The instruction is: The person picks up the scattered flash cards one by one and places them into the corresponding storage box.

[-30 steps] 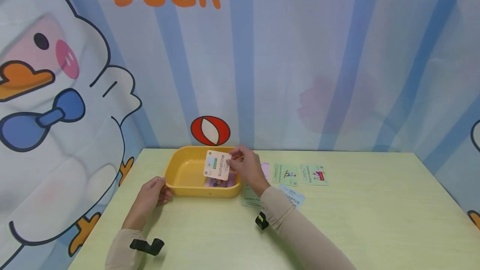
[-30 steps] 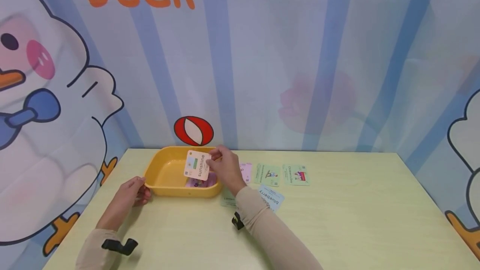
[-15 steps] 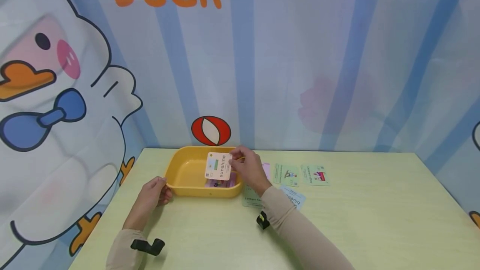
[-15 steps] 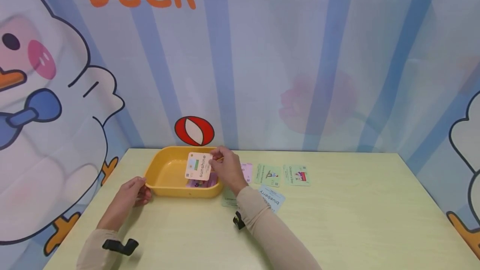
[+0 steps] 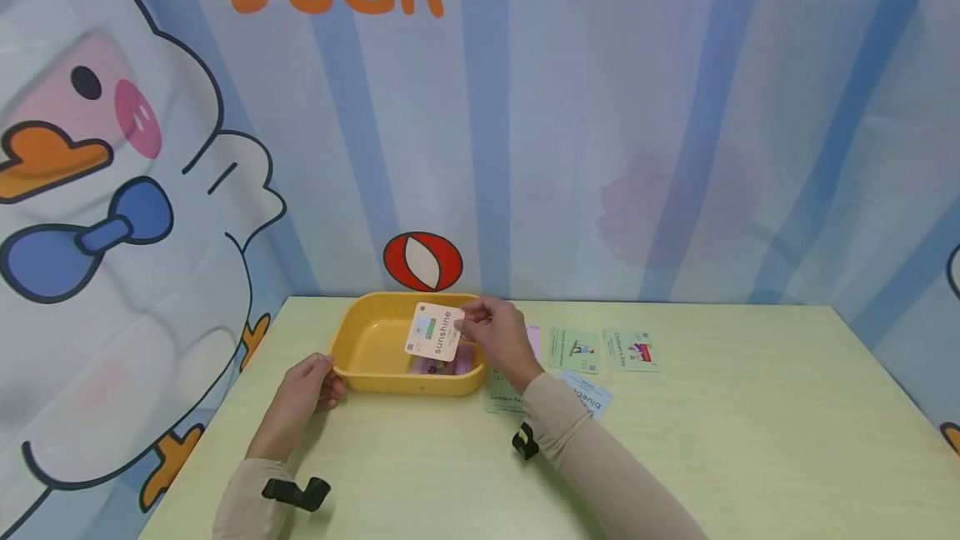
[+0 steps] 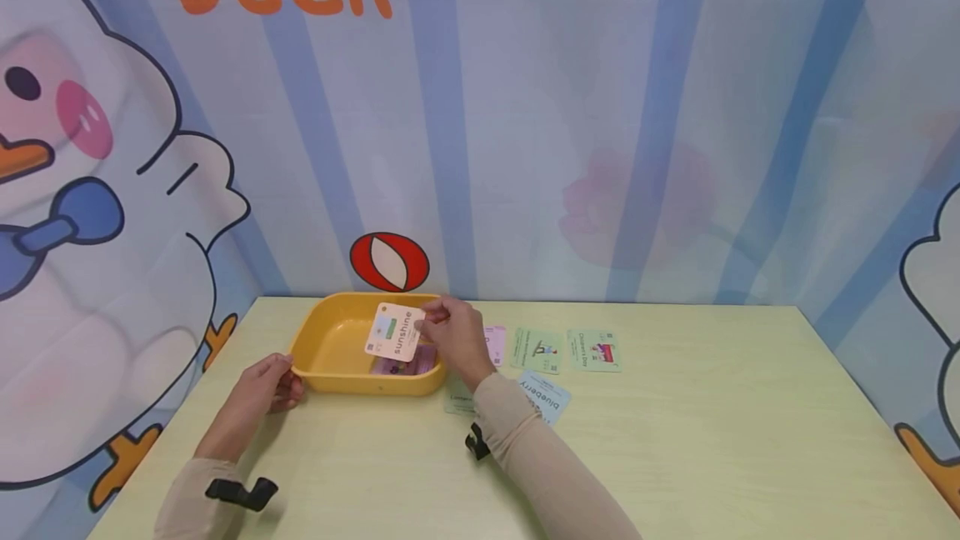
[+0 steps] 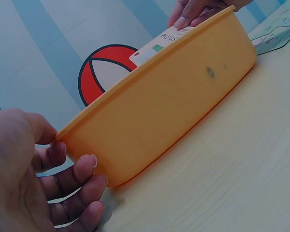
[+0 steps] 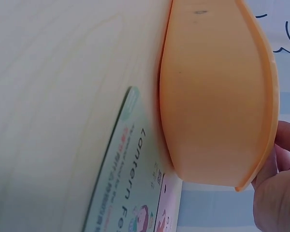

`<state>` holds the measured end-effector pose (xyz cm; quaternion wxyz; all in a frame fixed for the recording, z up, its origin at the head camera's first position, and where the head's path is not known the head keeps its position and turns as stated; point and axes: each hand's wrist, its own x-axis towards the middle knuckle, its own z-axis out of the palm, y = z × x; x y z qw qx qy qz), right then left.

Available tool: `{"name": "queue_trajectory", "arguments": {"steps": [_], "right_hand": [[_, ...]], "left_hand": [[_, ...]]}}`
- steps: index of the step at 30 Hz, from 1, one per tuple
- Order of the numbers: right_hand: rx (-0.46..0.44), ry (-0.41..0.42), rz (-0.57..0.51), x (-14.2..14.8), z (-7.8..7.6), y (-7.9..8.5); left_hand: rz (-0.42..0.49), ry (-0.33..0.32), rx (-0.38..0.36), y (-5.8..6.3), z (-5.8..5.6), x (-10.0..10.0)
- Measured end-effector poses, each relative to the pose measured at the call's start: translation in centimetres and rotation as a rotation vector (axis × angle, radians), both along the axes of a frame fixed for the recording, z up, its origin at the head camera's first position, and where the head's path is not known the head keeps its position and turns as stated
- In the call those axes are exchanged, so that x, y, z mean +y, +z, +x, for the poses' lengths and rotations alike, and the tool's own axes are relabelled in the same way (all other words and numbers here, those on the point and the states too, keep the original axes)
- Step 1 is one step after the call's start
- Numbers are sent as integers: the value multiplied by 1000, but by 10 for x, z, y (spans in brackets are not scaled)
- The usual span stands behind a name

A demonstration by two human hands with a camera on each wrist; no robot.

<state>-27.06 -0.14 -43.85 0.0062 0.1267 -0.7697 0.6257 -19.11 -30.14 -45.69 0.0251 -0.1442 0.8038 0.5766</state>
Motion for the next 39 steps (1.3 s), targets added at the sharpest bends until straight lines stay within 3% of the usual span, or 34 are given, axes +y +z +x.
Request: {"name": "queue_trajectory", "arguments": {"steps": [10,39], "right_hand": [[-50,-40,-1,-2,-2,0],[-53,19,-17,0,-1,0]], "left_hand": [[-2,-6,6,-1,1,-1],[7,-8,12,-1,2,-1]]}}
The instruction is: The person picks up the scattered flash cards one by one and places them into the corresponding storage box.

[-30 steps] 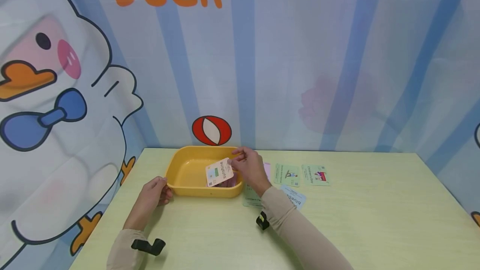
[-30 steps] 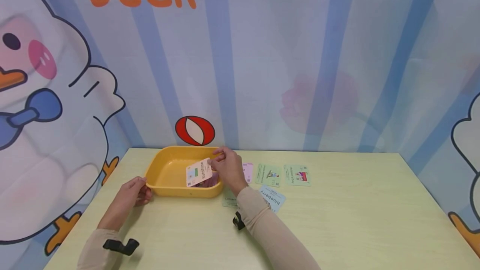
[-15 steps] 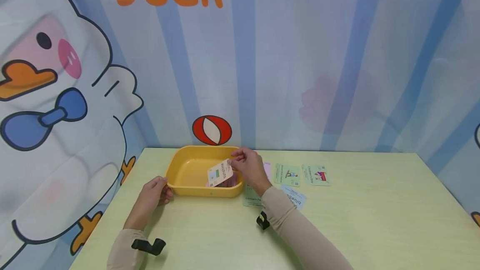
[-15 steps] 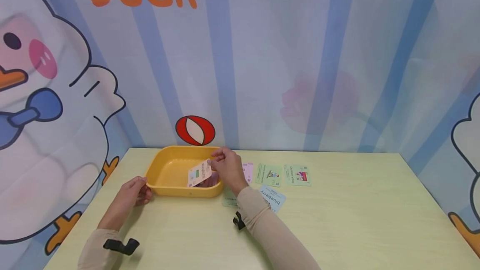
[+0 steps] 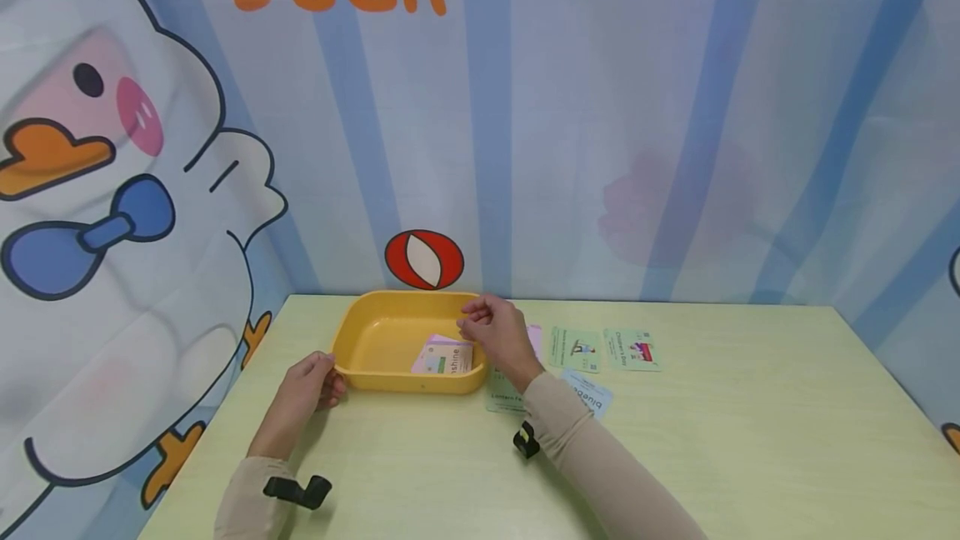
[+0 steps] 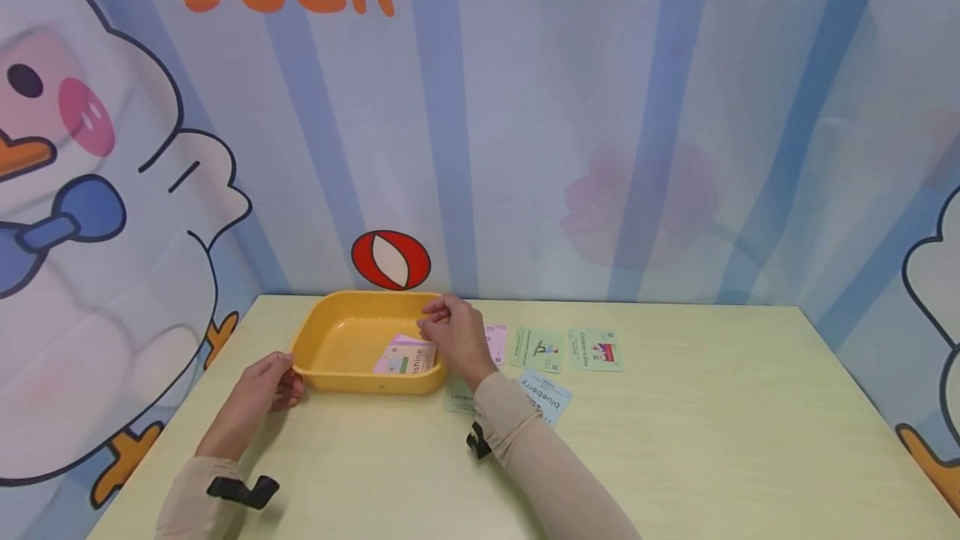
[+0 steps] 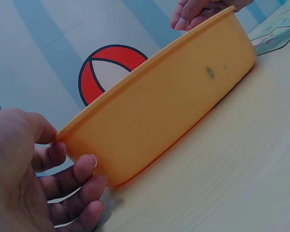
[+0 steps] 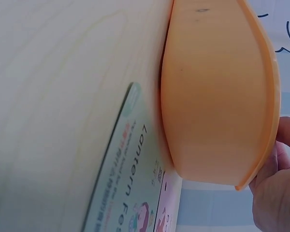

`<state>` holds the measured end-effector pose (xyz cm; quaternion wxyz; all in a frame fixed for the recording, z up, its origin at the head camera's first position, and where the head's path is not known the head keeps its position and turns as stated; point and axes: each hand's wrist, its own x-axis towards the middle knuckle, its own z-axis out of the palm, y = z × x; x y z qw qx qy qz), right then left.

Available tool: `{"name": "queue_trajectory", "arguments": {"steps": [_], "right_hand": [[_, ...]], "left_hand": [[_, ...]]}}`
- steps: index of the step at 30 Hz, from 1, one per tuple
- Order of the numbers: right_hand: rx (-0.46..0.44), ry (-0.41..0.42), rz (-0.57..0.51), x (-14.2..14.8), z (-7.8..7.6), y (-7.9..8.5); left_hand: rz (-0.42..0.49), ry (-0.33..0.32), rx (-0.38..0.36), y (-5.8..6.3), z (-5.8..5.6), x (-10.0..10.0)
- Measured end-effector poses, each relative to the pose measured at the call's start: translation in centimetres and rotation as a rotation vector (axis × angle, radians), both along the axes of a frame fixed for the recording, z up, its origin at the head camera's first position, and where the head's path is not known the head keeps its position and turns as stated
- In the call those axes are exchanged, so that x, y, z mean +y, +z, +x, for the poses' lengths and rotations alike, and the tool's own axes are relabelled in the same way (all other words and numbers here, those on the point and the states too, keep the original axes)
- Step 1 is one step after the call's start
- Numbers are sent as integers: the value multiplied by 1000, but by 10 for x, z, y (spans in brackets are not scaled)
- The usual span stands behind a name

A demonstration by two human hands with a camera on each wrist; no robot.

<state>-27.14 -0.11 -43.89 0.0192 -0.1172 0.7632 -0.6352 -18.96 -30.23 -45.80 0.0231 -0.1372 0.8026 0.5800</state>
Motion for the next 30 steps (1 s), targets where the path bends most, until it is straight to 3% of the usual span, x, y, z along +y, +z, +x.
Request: {"name": "queue_trajectory", "arguments": {"steps": [30], "right_hand": [[-26,19,-31,1,0,-1]], "left_hand": [[-1,15,-20,0,-1,1]]}}
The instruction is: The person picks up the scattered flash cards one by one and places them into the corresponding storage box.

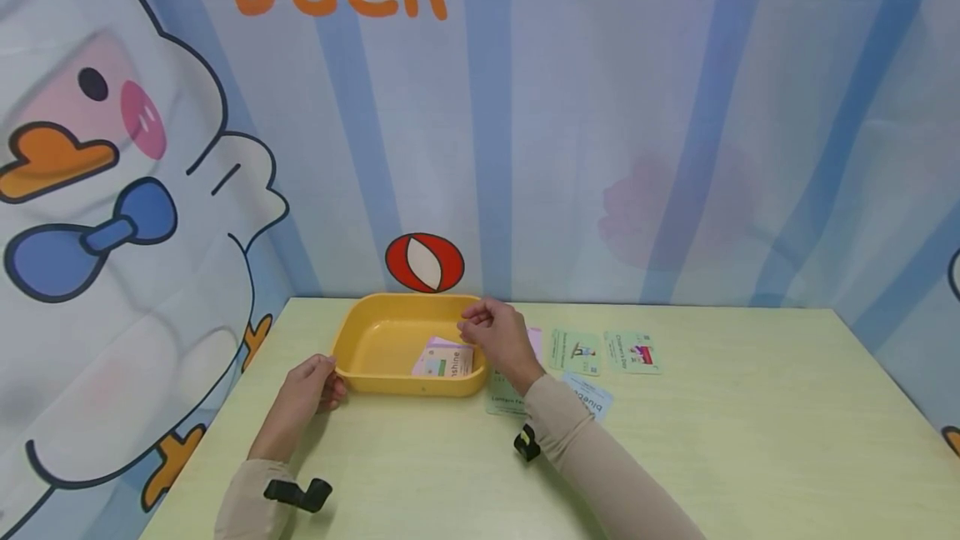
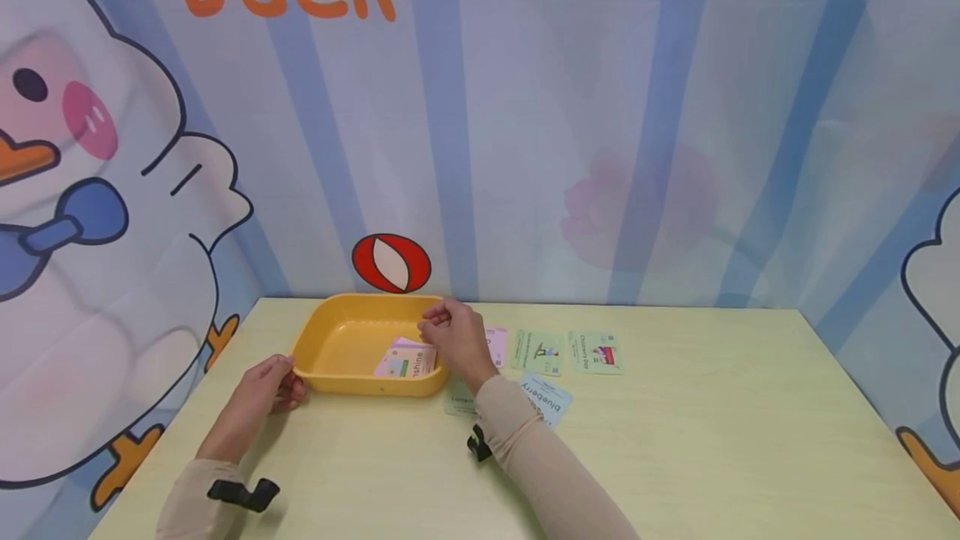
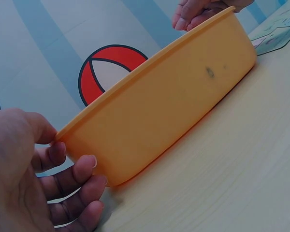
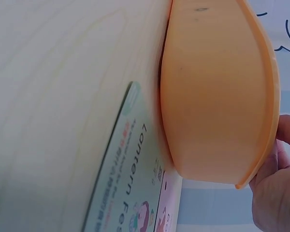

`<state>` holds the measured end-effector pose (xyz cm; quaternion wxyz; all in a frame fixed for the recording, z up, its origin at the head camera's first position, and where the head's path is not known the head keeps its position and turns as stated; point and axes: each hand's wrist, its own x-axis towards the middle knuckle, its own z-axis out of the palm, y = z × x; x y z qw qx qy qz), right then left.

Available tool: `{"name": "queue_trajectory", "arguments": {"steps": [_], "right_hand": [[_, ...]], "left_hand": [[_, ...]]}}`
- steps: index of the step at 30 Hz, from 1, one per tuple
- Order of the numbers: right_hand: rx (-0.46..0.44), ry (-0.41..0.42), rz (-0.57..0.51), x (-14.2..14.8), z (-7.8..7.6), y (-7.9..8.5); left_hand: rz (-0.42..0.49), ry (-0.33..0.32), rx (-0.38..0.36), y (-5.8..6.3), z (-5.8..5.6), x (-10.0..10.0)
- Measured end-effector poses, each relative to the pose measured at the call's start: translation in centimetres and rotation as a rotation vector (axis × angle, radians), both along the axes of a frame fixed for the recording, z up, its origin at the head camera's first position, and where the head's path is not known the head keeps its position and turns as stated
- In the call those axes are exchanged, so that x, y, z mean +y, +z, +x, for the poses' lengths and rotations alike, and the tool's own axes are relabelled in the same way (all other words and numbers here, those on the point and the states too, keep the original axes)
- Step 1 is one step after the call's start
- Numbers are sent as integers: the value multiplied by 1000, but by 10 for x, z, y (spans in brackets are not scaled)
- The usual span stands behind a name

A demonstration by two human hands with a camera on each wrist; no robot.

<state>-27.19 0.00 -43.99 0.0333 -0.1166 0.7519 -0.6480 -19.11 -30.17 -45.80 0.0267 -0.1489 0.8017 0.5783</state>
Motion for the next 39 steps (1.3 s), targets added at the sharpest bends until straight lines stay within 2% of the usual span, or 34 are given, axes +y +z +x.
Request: {"name": "queue_trajectory", "arguments": {"steps": [14,33,39], "right_hand": [[-1,37,-85,9,0,3],[16,73,56,60,-4,0],[13,102,146,85,-6,1]], "left_hand": [[-9,-2,-4,1,-1,1],[-8,-5,0,0,1,0],[-15,-7,0,1,1,1]]}}
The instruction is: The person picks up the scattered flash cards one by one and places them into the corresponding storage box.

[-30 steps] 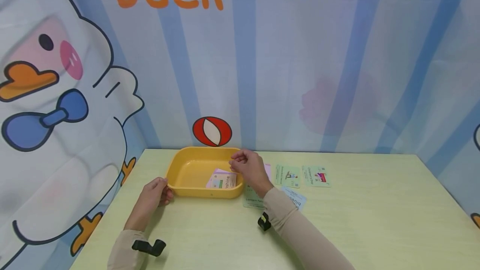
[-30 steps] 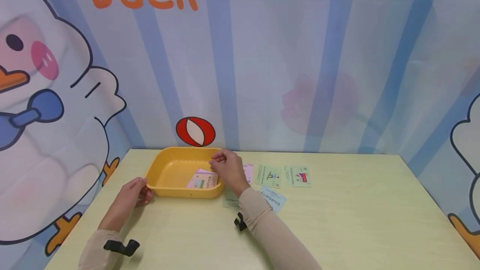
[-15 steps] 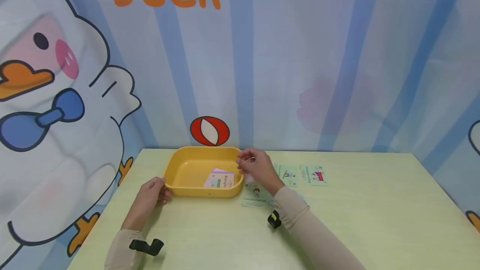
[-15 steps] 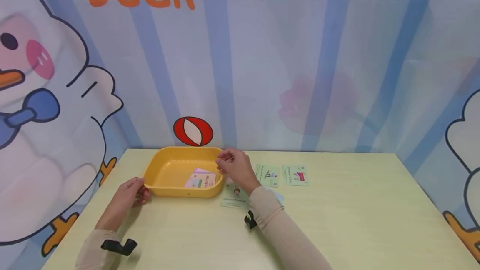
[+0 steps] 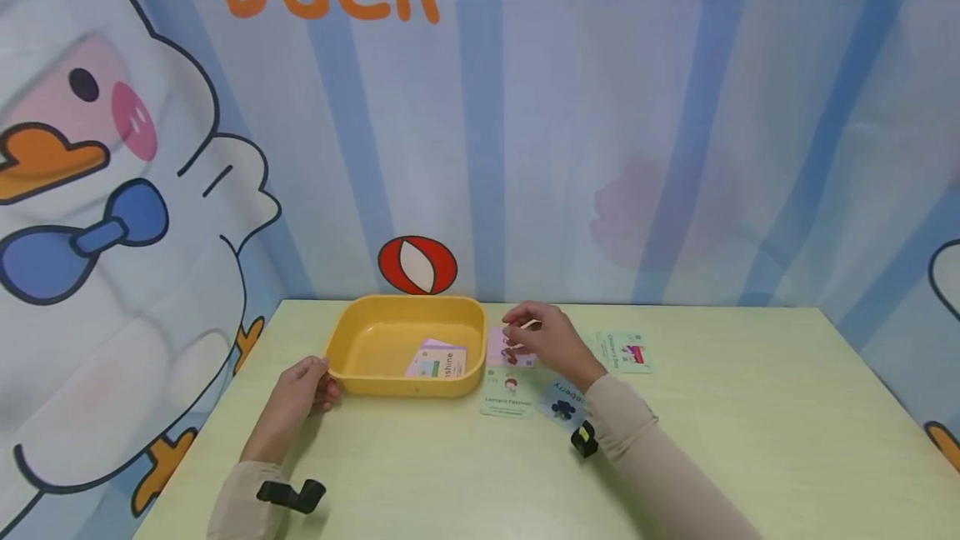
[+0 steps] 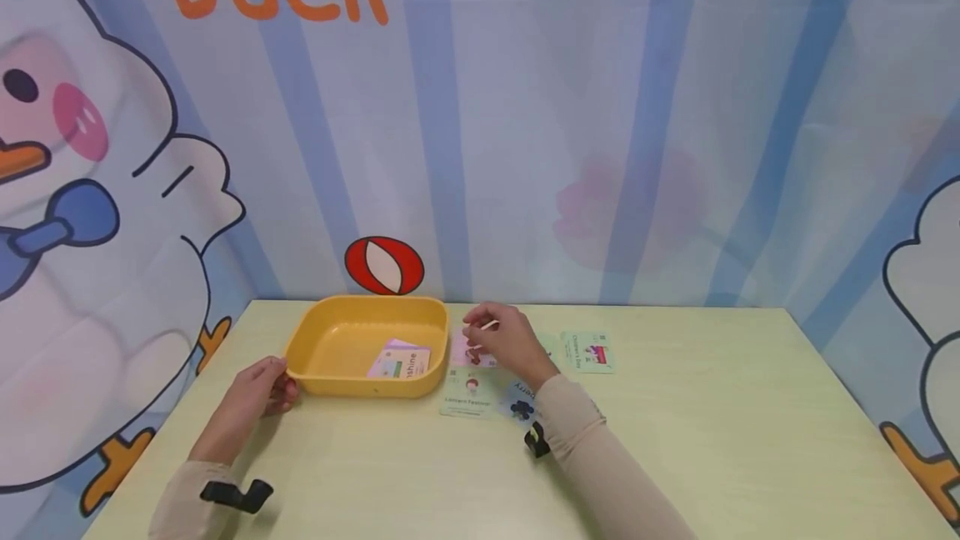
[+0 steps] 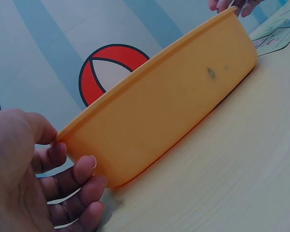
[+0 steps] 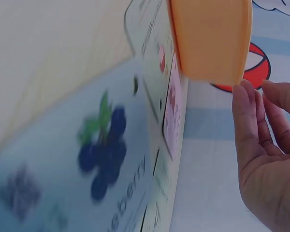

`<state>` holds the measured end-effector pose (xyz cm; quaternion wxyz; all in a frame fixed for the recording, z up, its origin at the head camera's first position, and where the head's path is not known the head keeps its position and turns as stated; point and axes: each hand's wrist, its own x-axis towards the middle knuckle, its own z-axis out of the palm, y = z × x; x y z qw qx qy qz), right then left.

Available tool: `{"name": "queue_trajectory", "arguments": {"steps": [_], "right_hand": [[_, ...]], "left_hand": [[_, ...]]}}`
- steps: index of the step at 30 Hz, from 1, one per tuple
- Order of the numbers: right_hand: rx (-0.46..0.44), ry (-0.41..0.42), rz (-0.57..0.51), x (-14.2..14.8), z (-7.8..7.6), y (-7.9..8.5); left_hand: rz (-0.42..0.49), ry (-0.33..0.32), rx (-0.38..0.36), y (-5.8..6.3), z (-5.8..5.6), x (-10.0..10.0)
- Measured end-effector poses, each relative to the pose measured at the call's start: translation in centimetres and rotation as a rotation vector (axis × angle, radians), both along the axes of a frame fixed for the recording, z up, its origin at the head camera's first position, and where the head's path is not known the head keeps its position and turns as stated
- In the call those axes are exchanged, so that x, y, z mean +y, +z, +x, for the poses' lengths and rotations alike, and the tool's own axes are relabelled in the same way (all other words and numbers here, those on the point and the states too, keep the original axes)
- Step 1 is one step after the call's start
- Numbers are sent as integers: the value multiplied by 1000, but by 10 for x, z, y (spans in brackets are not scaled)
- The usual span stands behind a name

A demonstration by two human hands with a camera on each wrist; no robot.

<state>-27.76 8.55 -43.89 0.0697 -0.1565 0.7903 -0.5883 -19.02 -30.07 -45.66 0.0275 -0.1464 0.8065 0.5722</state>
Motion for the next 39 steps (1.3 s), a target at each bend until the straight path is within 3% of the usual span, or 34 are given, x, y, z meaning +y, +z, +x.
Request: {"name": "queue_trajectory", "arguments": {"steps": [21,26,31,39], "right_hand": [[-12,-3,222,106,-12,-3],[38,-20,330,130,-13,-3],[72,-15,429,147,-12,-1],[27,-2,515,159,-14,0]], "left_hand": [[4,0,2,-1,-3,-1],[6,-3,3,-1,-1,-1],[2,0,-9,-1,0,0],[6,3,-15,-1,-1,0]]}}
